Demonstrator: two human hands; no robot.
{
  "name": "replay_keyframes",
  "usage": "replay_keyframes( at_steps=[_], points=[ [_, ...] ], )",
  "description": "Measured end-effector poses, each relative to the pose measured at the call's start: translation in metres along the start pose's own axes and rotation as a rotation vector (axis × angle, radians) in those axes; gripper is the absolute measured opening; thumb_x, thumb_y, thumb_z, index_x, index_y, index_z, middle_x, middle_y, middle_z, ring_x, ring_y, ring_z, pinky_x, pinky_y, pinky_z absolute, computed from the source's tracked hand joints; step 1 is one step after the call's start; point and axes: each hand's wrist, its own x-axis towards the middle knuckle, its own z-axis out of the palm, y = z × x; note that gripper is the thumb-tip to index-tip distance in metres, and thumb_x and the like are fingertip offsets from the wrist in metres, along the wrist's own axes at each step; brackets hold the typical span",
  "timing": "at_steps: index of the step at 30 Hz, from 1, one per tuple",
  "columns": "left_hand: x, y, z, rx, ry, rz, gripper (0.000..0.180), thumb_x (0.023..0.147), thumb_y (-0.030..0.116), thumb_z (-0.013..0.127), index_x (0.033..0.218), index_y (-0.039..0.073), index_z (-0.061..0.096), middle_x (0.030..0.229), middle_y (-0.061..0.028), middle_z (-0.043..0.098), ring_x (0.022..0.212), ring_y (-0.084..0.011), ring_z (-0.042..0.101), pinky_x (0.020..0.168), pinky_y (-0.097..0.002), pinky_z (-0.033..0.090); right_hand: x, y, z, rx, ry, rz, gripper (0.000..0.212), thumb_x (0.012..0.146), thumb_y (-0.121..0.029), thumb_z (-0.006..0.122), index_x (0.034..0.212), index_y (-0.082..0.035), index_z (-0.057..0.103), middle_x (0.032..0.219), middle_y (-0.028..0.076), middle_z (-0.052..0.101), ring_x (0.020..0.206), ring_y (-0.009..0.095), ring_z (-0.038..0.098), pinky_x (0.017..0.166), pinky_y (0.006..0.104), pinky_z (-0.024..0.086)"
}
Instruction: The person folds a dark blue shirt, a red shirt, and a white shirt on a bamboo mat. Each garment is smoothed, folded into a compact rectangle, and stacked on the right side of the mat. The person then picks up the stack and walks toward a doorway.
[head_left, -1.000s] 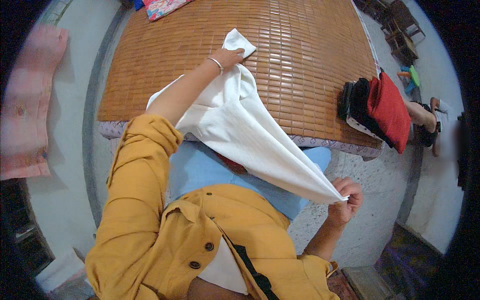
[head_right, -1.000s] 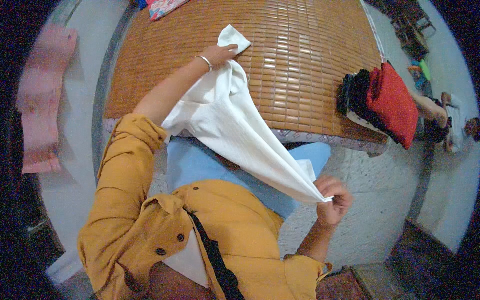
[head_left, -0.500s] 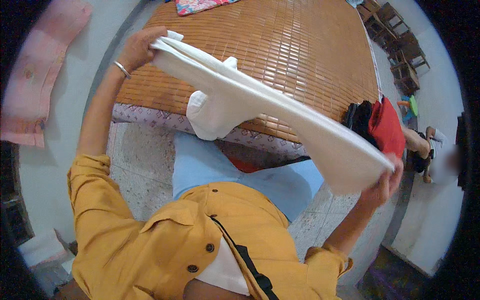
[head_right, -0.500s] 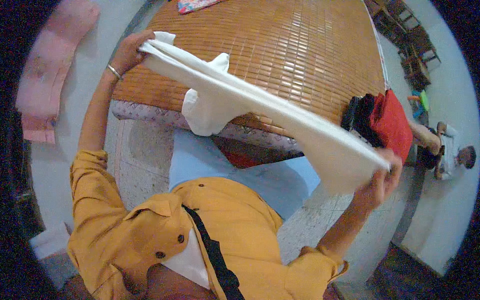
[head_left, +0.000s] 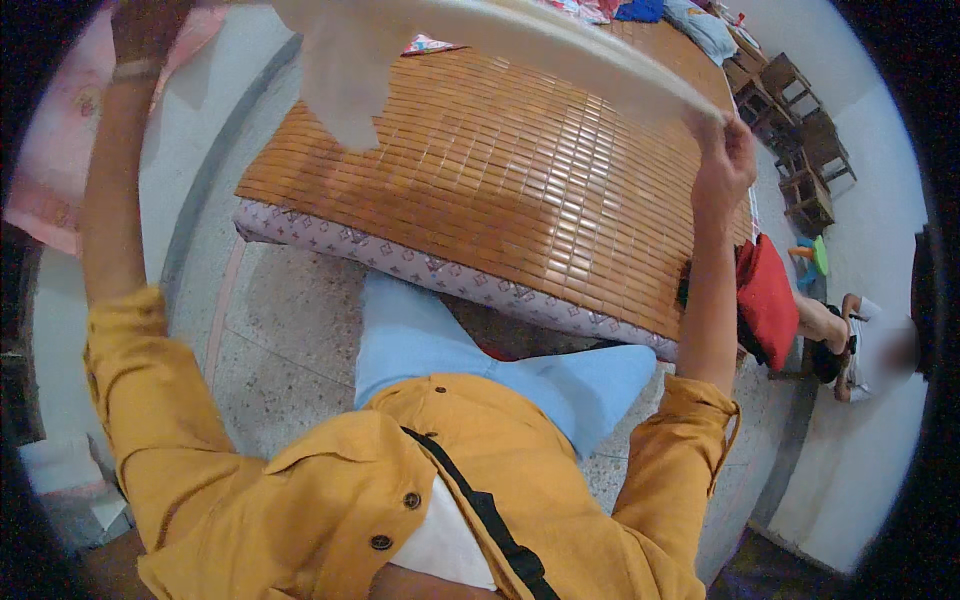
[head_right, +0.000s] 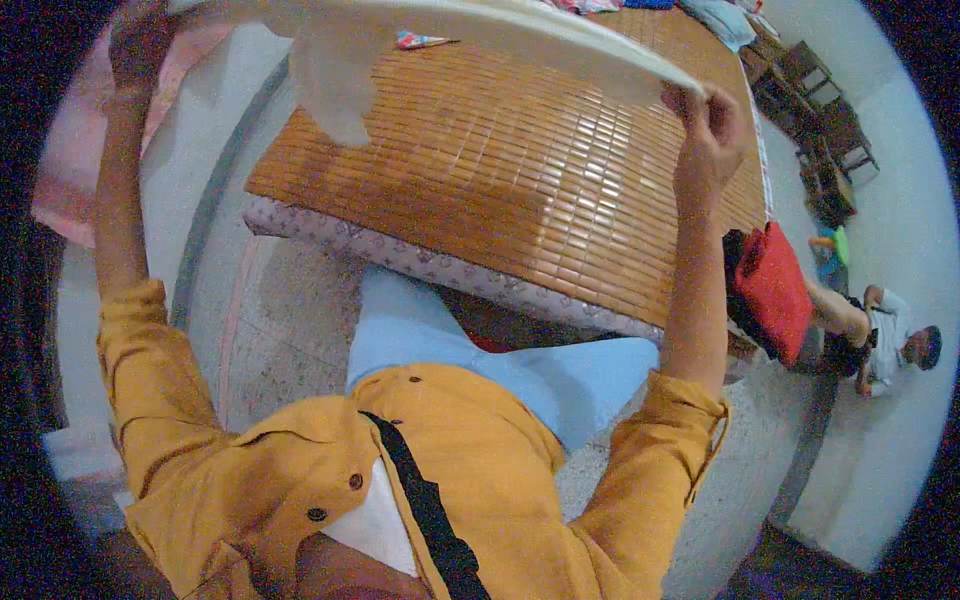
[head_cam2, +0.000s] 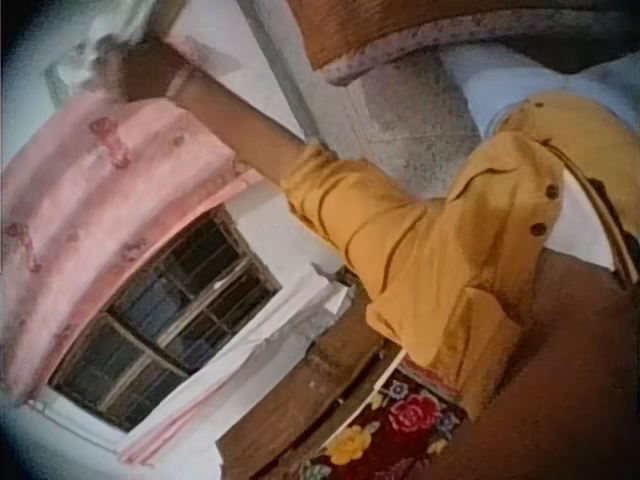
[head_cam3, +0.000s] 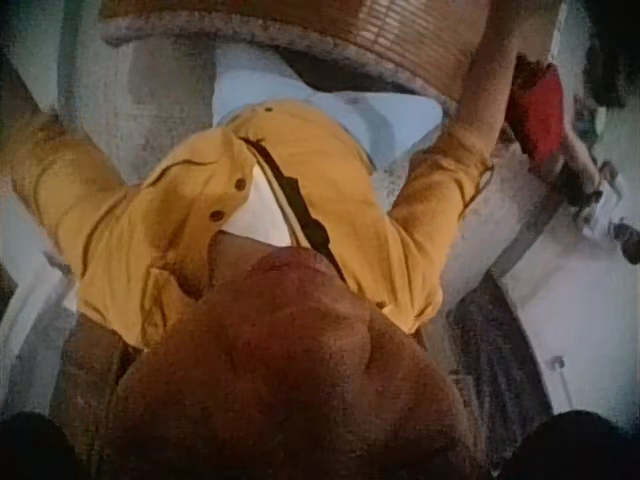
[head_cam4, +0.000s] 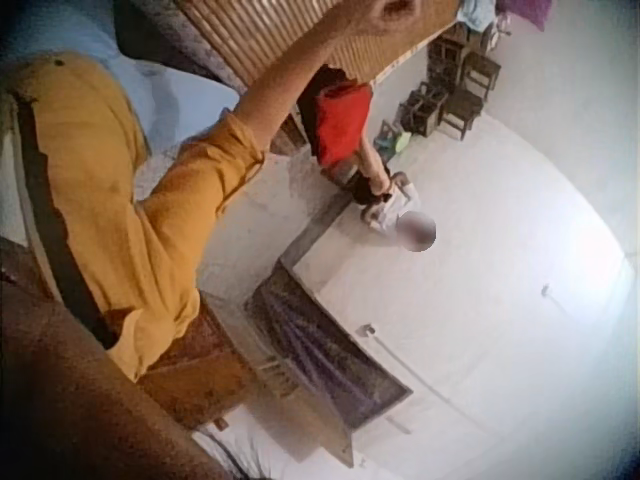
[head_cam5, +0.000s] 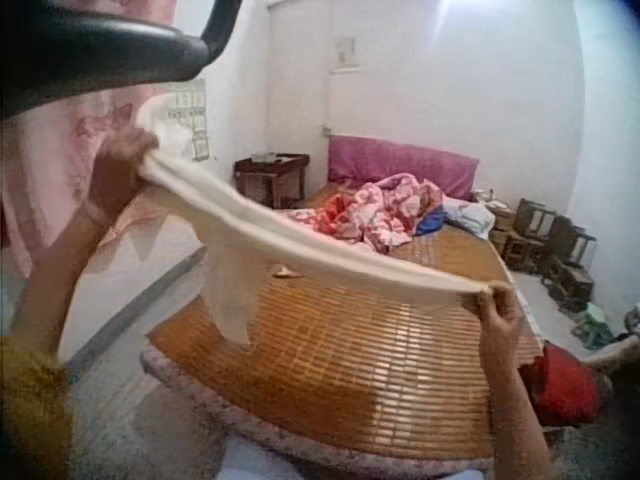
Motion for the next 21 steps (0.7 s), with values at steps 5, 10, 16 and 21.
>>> replay_keyframes(
  at_steps=[5, 10, 16, 21],
  points=[
    [-0.143, 0.127, -0.071, -0.4, -0.726, 0.027, 0.037, 0.069, 0.003, 0.056, 0.106, 0.008, 0.058, 0.1, -0.0125, 0.062, 0.089, -0.0294, 0.06, 0.073, -0.0396, 0.048, -0.088, 0.057, -0.085, -0.548, -0.229, -0.1, 0.014, 0.085, 0.001, 0.053, 0.098, 0.001, 0.058, 0.102, 0.011, 0.061, 0.097, 0.02, 0.058, 0.084, 0.0285, 0.046],
    [-0.243, 0.251, -0.138, -0.881, -1.723, -0.068, 0.024, 0.076, 0.012, 0.052, 0.099, 0.007, 0.058, 0.092, -0.0153, 0.061, 0.089, -0.0301, 0.061, 0.074, -0.0415, 0.048, -0.209, 0.123, -0.139, -0.73, -0.317, 0.253, 0.016, 0.081, 0.0, 0.057, 0.096, -0.003, 0.061, 0.094, 0.01, 0.059, 0.088, 0.019, 0.057, 0.079, 0.0289, 0.046],
    [-0.267, 0.272, -0.129, -1.157, -1.31, -0.384, 0.034, 0.077, 0.024, 0.062, 0.105, 0.007, 0.055, 0.098, -0.0164, 0.058, 0.096, -0.0334, 0.055, 0.085, -0.0407, 0.043, -0.243, 0.107, -0.154, -0.644, -0.096, 0.59, 0.012, 0.083, -0.006, 0.06, 0.092, 0.001, 0.06, 0.075, 0.005, 0.058, 0.067, 0.014, 0.055, 0.06, 0.0247, 0.045],
    [-0.3, 0.272, -0.079, -1.069, -1.167, -0.573, 0.044, 0.074, 0.026, 0.067, 0.109, 0.003, 0.05, 0.106, -0.0164, 0.051, 0.103, -0.0341, 0.048, 0.09, -0.0387, 0.039, -0.239, 0.089, -0.133, -0.333, 0.021, 0.818, 0.012, 0.088, -0.01, 0.055, 0.096, -0.001, 0.055, 0.06, 0.005, 0.056, 0.043, 0.011, 0.051, 0.036, 0.0233, 0.041]
  ],
)
